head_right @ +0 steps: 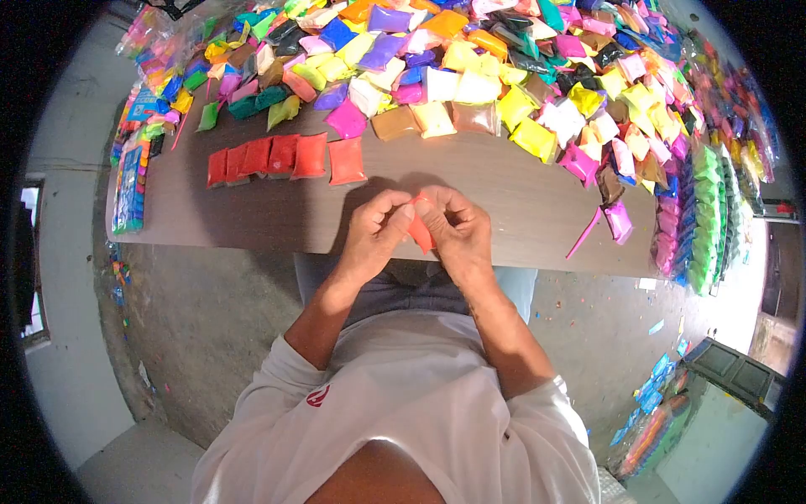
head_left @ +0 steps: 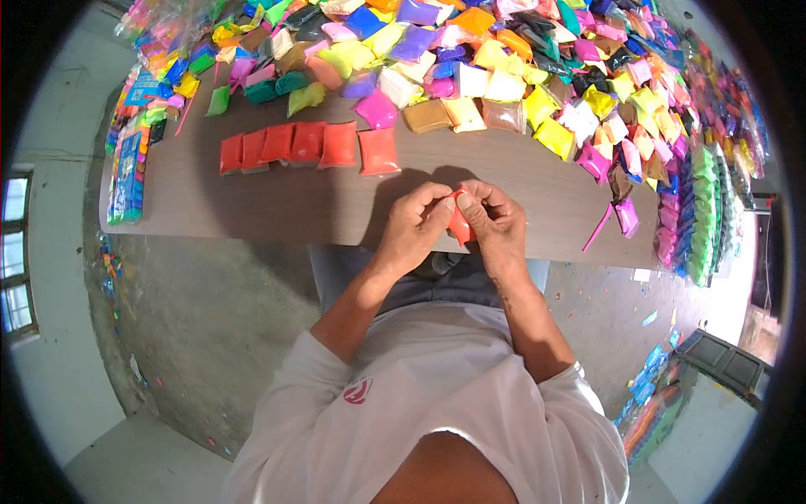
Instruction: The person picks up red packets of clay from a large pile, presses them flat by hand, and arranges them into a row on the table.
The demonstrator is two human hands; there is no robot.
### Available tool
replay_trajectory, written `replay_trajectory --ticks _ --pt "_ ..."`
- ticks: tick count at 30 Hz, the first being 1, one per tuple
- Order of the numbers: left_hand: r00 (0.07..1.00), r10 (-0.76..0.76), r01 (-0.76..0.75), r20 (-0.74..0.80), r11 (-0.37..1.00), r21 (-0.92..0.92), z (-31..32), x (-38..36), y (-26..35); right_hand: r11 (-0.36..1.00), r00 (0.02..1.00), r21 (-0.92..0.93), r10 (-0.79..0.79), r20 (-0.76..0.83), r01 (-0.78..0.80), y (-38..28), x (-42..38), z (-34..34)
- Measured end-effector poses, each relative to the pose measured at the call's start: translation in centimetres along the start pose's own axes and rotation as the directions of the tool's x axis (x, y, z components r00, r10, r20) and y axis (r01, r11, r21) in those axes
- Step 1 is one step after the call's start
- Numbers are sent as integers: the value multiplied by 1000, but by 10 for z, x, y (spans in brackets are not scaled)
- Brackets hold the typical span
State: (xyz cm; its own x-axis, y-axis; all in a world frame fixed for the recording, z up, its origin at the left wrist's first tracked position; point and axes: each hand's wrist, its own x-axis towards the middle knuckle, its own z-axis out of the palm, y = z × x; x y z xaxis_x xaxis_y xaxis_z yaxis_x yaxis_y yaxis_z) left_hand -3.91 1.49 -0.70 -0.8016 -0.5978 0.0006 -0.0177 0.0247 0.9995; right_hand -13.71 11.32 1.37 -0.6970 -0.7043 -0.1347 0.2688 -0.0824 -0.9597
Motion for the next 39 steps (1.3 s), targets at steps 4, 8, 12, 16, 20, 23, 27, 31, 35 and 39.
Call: replay_trajectory --ticks 4,8,12,16,20,23,27,31,35,39 --pt "1000 22 -22 -4 1000 -15 3 -1 -2 999 998 -25 34 50 -33 5 2 -11" --pt "998 -48 44 -28 988 -150 2 -1 13 997 994 -18 78 74 -77 -12 0 -10" --pt "999 -36 35 20 999 8 2 1 3 936 968 -351 118 222 -34 -12 -1 -27" --pt "1000 -7 7 -3 1000 17 4 3 2 961 967 -236 189 169 -146 -17 -4 -23" --pt "999 -46 48 15 996 -81 -1 4 3 978 968 -189 131 216 -90 -26 -7 -19" --pt "1000 -10 10 14 1000 -5 1 4 -3 908 929 -410 219 298 -83 -26 -4 -31" --pt "997 -78 80 19 993 -89 -4 5 9 893 942 -447 195 274 -55 -21 -4 -31" --pt "996 -85 86 13 994 -63 -11 11 14 922 957 -361 221 186 -142 -34 1 -19" --pt "942 97 22 -321 938 347 -69 20 14 954 999 -299 -2 41 14 -19 12 -9" --pt "879 92 136 -468 892 430 -116 -1 13 390 955 -904 -291 57 173 -23 6 -9"
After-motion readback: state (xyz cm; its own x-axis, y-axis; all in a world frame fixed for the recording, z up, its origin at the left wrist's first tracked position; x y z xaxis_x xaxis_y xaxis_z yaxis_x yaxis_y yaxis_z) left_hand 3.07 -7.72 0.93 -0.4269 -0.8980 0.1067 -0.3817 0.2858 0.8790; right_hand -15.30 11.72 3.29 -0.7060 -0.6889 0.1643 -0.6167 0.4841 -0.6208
